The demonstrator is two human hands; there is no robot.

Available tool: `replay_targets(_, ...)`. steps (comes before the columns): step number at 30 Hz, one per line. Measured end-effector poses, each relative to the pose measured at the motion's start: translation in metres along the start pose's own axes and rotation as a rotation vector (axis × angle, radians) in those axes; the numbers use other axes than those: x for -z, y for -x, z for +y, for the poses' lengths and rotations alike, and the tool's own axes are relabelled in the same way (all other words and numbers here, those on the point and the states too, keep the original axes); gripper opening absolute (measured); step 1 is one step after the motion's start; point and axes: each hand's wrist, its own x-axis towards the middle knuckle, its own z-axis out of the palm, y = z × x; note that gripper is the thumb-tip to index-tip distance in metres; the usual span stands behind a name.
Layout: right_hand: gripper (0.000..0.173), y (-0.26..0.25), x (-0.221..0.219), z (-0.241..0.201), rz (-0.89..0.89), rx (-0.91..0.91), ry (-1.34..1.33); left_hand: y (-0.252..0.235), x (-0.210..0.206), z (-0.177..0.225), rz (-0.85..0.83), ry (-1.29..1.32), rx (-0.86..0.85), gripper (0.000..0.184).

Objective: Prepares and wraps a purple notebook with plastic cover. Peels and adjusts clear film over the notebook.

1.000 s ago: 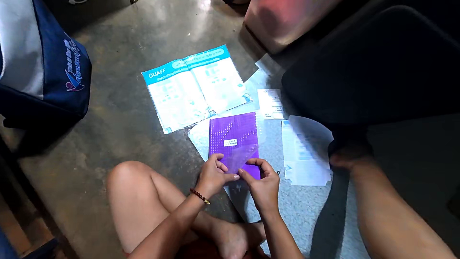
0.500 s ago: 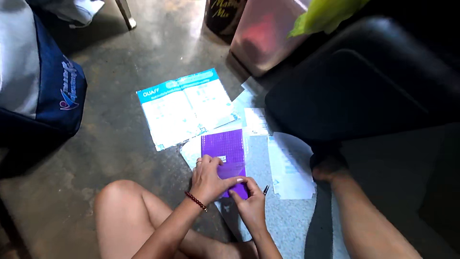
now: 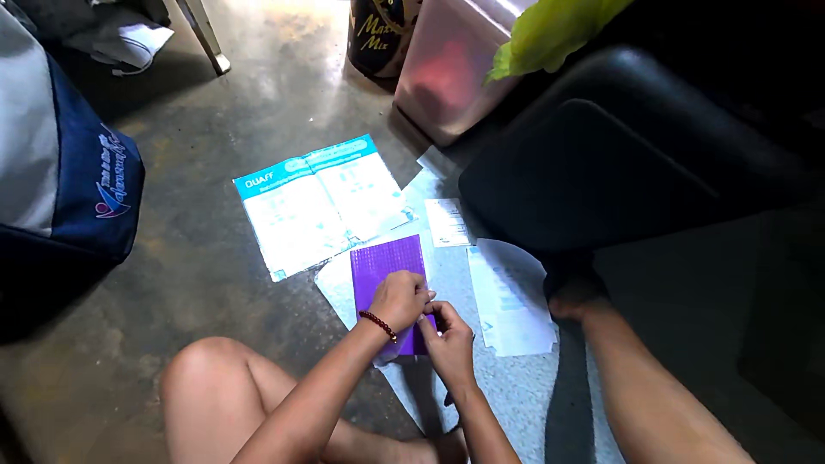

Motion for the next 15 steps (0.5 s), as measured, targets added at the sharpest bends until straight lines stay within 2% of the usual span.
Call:
replay_targets(3,0.016,-0.016,0.007,-0.002,-0.027,-0.030,-0.015,-0.006,-0.002,-0.003,0.006,0.054,-0.023,0.028)
replay_targets(6,0.026,-0.031,0.018,0.002,-0.138,-0.092,-0.118,-0.012,0.002,-0.008,-0.005,0.096,-0.047,0.029)
replay_targets(11,0.008,-0.044,0.028,0.008,-0.267,-0.130,-0.300,-0.015,0.010,-0.011,-0.040,0.094,-0.052,0.028)
replay_targets(15,0.010,-0.051,0.030,0.009,-0.313,-0.120,-0.294,-0.016,0.011,-0.013,-0.033,0.095,-0.078,0.028)
